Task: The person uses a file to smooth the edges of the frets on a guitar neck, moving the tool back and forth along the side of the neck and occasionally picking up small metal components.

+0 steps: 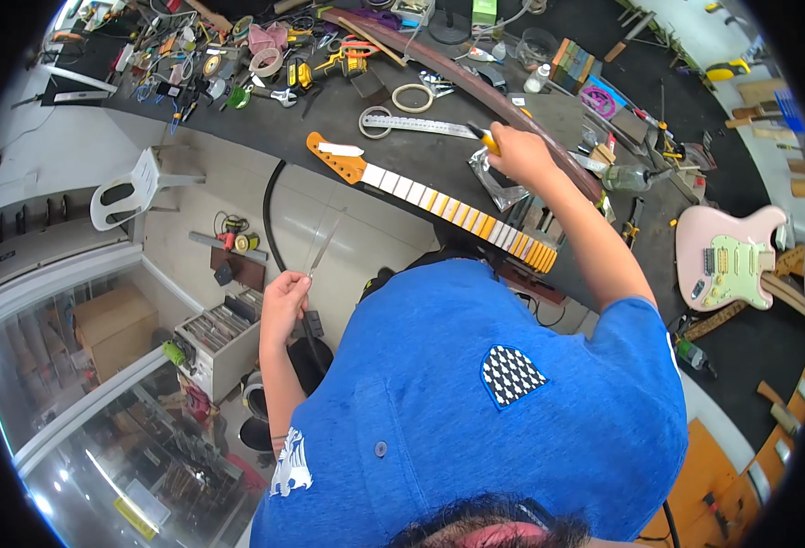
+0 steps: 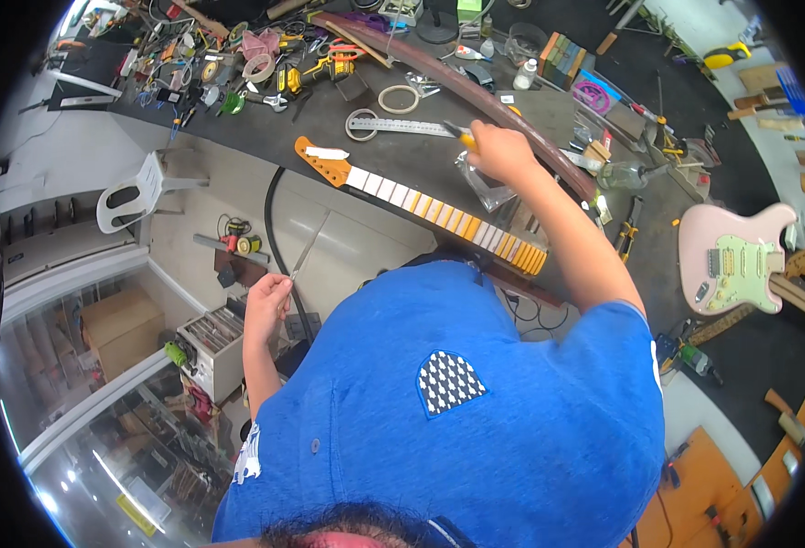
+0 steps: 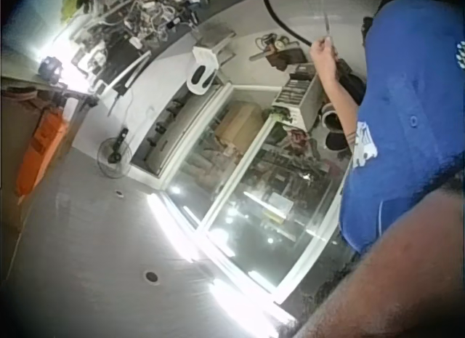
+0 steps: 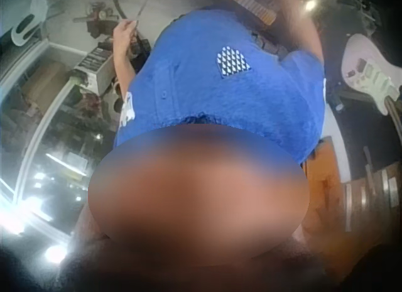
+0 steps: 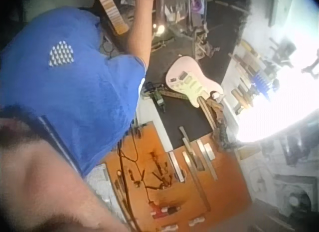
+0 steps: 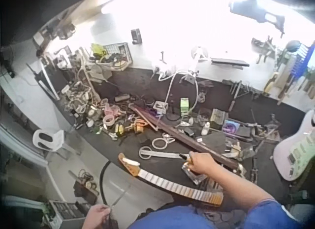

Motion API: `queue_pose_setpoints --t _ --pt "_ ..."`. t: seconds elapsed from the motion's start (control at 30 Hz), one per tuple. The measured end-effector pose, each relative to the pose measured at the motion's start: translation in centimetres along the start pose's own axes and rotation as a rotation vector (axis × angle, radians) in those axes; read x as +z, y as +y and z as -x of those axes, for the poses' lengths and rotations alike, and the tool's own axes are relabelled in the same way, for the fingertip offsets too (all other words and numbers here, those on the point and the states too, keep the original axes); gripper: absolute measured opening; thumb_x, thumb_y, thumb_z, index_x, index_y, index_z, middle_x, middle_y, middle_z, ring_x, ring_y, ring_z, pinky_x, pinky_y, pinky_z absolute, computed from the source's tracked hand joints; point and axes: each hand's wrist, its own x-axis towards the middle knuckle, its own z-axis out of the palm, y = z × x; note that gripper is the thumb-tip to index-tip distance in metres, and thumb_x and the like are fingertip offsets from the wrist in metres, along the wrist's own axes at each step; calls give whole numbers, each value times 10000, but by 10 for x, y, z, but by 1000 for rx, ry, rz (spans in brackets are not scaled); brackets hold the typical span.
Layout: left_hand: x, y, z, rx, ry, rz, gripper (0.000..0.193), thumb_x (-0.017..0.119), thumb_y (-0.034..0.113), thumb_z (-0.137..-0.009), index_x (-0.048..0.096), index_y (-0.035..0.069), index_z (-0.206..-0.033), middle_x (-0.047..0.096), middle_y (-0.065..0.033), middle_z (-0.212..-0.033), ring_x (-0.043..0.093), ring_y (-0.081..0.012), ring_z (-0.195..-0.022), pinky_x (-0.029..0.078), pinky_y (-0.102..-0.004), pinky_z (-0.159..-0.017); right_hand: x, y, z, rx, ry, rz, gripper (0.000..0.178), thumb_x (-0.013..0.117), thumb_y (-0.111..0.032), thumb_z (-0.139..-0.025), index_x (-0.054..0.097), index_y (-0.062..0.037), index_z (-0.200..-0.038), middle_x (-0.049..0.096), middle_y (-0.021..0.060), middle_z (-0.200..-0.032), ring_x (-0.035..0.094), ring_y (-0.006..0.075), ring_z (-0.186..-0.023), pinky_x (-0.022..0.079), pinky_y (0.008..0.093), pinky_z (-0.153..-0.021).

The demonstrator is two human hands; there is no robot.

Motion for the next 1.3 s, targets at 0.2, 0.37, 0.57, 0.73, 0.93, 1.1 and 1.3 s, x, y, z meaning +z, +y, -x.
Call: queue_pose_setpoints --t 0.2,0.37,0.57,0.73,0.93,1.1,1.3 --pt "-19 -13 -22 90 -101 -17 208 732 226 -1079 725 20 -1109 617 14 -685 503 -58 -534 376 -238 -491 7 -36 109 155 316 -186 317 717 -354 -1016 713 -94 -1198 764 177 -1124 752 428 -997 592 537 -871" --pt "-45 -43 -25 155 -218 -54 224 738 235 -1074 724 14 -1108 611 14 -679 489 -58 -535 370 -244 -481 89 -101 181 15 533 -86 337 714 -91 -909 710 -141 -1242 733 123 -1381 747 372 -1149 616 512 -922" --pt "-80 -93 -5 191 -241 -26 237 746 245 -1065 725 10 -1088 613 8 -676 518 -62 -552 381 -249 -481 87 -191 234 67 297 -187 421 691 19 -849 739 -167 -1225 706 104 -1479 711 342 -1279 603 453 -1002" --pt "-86 -106 12 174 -281 -32 221 725 235 -1066 715 15 -1078 613 10 -691 532 -69 -577 401 -254 -497 77 -195 235 130 620 -229 501 693 37 -896 770 -184 -1339 714 106 -1481 718 369 -1262 599 456 -1016" --pt "-61 -92 33 187 -318 -89 254 737 250 -1056 704 3 -1106 620 -10 -712 532 -81 -583 410 -262 -506 104 -159 209 177 609 -133 378 701 10 -898 780 -163 -1224 731 144 -1439 725 390 -1232 594 477 -1006" --pt "-32 -90 44 176 -303 2 241 693 264 -1087 694 24 -1102 619 -17 -716 530 -92 -568 418 -260 -510 81 -176 208 160 306 -371 309 710 -193 -1041 633 -119 -1331 784 227 -1122 745 465 -1055 582 550 -890" --pt "39 -69 31 60 -265 464 243 636 299 -1122 650 58 -1103 635 -45 -758 557 -111 -556 451 -263 -504 70 -117 252 328 287 -562 467 671 -257 -1077 472 -13 -1423 733 345 -1142 702 572 -1081 560 611 -939"
